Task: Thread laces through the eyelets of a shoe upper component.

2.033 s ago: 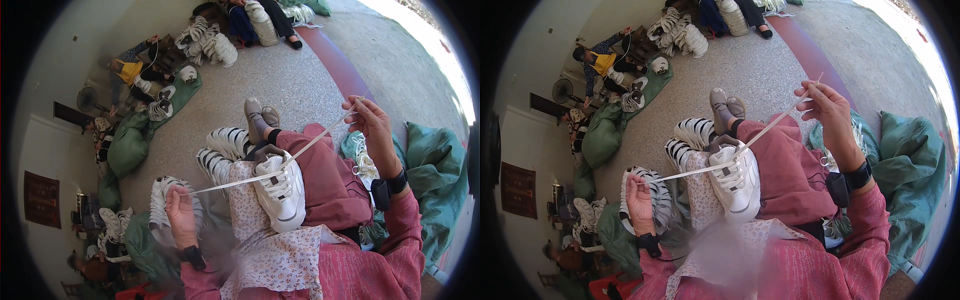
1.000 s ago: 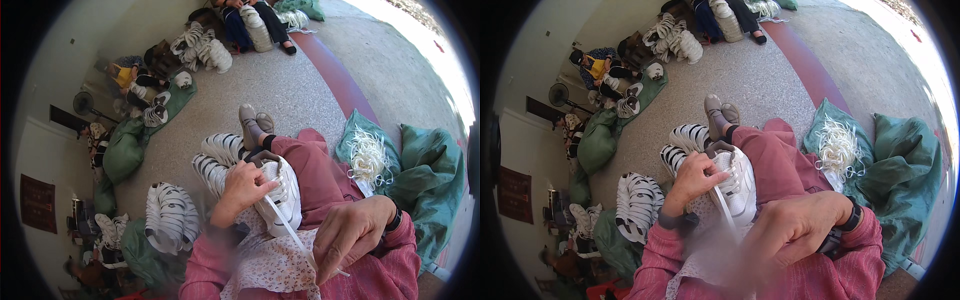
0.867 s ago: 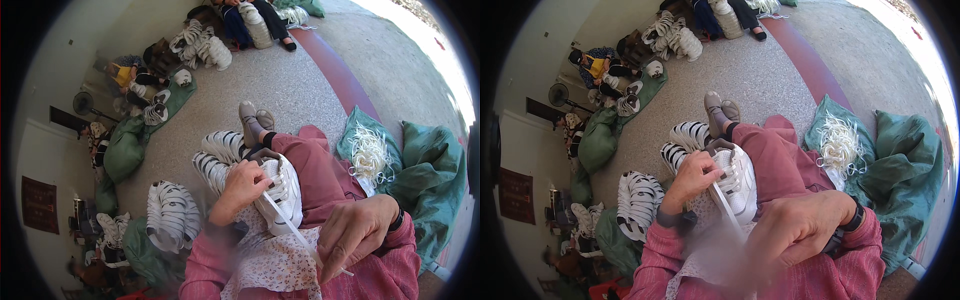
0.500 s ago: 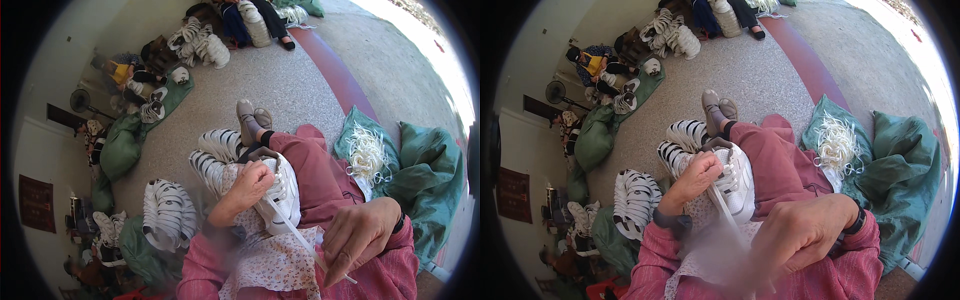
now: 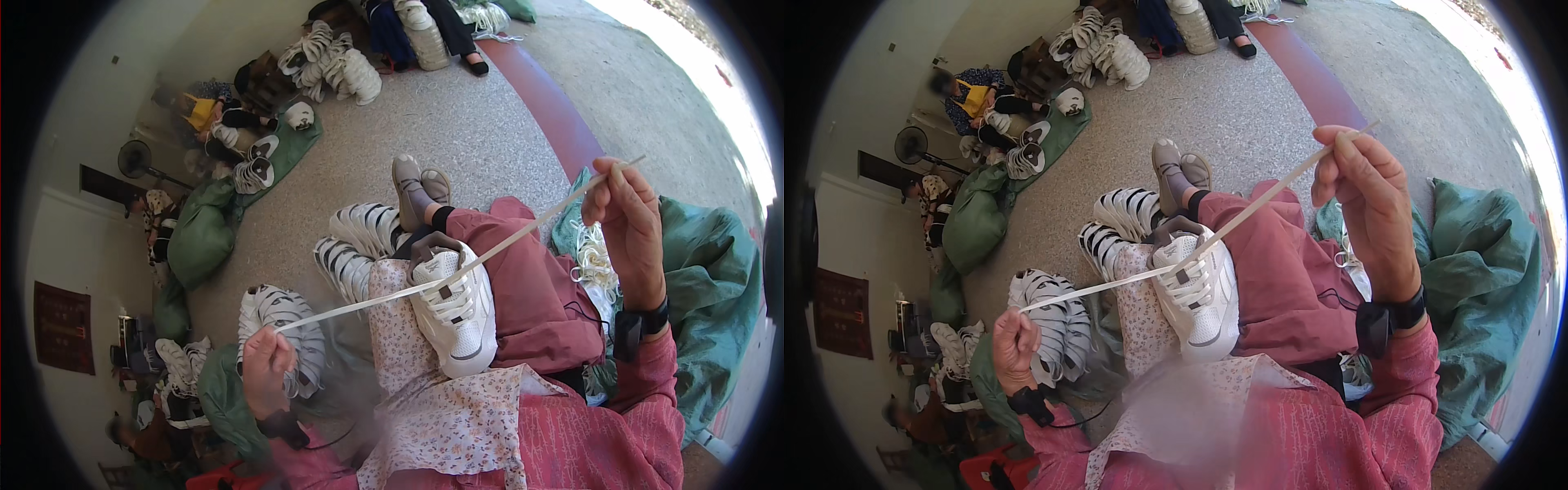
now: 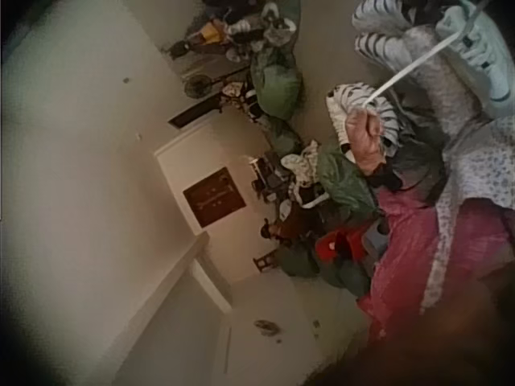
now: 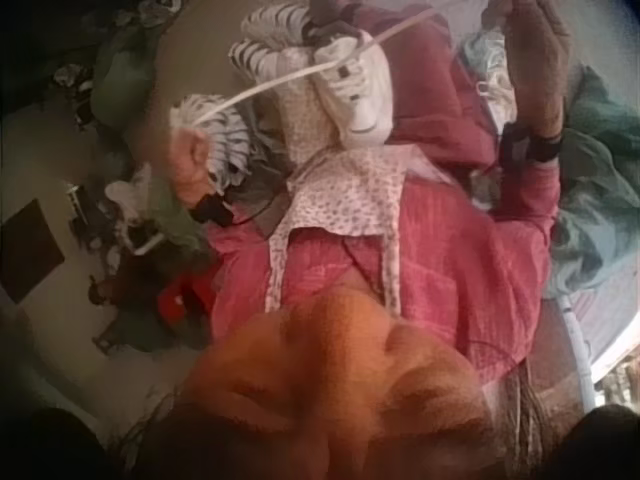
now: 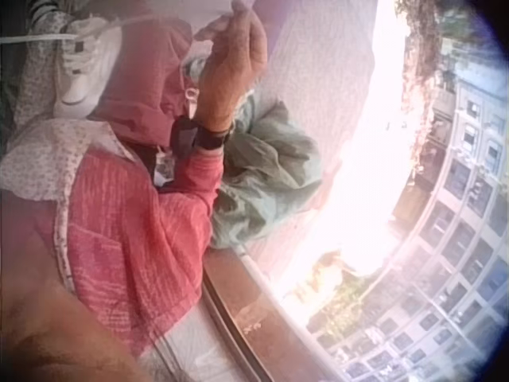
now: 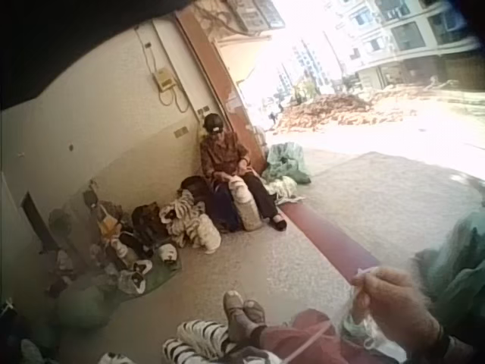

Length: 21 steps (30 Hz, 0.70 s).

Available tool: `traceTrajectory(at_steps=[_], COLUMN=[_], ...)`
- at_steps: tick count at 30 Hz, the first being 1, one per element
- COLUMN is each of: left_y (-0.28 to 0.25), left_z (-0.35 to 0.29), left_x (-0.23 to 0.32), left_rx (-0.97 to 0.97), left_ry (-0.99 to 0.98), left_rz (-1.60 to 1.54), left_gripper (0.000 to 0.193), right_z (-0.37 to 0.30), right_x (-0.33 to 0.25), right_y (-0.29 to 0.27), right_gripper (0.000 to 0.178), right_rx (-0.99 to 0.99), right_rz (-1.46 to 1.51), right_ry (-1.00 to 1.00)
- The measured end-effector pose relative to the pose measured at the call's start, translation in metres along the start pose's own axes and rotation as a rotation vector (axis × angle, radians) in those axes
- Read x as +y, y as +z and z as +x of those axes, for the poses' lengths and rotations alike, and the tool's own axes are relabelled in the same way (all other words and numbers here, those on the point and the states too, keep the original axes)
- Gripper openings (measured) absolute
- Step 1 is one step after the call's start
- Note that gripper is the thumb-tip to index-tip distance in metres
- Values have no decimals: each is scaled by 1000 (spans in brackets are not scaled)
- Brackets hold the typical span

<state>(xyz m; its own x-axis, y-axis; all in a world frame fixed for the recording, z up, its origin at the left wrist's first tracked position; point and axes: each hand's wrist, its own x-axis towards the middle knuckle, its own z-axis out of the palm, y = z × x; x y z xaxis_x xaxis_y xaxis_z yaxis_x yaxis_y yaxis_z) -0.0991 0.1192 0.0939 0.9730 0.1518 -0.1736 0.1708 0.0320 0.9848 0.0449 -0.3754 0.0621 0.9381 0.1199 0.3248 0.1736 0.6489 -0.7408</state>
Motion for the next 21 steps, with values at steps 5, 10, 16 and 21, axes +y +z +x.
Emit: traceTrajectory(at_steps=[5, 10, 16, 21], left_y=[-35, 50, 152, 189], left_z=[5, 34, 69, 94], left_x=[-73, -66, -46, -67], left_rx=[101, -53, -344, -367], left_ry=[-238, 190, 562, 519], left_rz=[531, 953, 737, 586], left_gripper=[25, 17, 12, 13], right_z=[17, 15, -4, -11], right_x=[51, 94, 132, 143], right_y=[-47, -64, -35, -8], right_gripper=[27, 27, 17, 18], right_rx=[459, 699, 80, -384], right_rz=[-382, 2, -470, -816], right_ry=[123, 344, 691, 319])
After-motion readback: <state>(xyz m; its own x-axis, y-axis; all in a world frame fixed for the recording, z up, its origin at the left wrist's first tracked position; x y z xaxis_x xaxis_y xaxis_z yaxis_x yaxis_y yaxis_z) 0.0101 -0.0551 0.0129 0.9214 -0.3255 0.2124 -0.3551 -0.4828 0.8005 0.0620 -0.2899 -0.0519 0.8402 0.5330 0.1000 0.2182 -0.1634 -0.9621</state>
